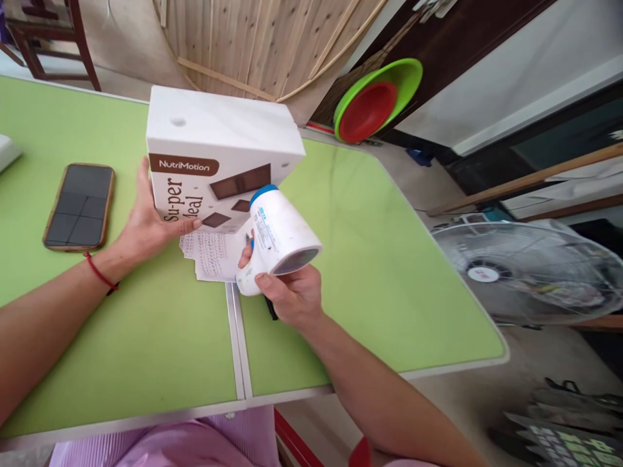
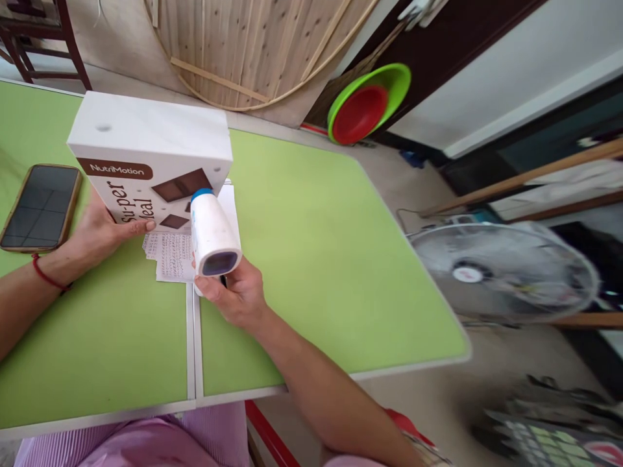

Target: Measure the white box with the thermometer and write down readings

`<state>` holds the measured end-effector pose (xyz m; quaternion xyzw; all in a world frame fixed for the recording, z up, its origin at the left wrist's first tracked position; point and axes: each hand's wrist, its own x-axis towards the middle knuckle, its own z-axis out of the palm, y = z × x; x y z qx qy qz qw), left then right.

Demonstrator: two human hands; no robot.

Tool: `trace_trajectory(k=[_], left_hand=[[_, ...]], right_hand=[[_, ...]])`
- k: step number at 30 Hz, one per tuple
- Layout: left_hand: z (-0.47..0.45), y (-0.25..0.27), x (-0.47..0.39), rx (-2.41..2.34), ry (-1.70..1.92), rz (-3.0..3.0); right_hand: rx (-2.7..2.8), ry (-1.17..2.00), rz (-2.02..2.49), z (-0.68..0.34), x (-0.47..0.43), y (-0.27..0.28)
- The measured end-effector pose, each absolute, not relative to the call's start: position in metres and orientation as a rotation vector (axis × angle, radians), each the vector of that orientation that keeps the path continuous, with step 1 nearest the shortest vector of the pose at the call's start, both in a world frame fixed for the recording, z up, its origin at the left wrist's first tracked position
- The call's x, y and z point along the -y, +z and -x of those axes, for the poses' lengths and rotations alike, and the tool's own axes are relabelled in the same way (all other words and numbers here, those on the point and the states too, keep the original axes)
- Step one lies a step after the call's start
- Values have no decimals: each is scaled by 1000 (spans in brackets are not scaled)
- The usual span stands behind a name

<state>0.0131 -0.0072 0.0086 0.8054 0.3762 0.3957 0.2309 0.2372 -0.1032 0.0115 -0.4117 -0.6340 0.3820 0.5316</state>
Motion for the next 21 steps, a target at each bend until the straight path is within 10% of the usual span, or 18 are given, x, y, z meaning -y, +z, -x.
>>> trace_trajectory(k=[21], left_hand=[[-18, 9, 35, -978, 1437, -1774]], right_hand=[[1387, 1029, 674, -226, 108, 8]])
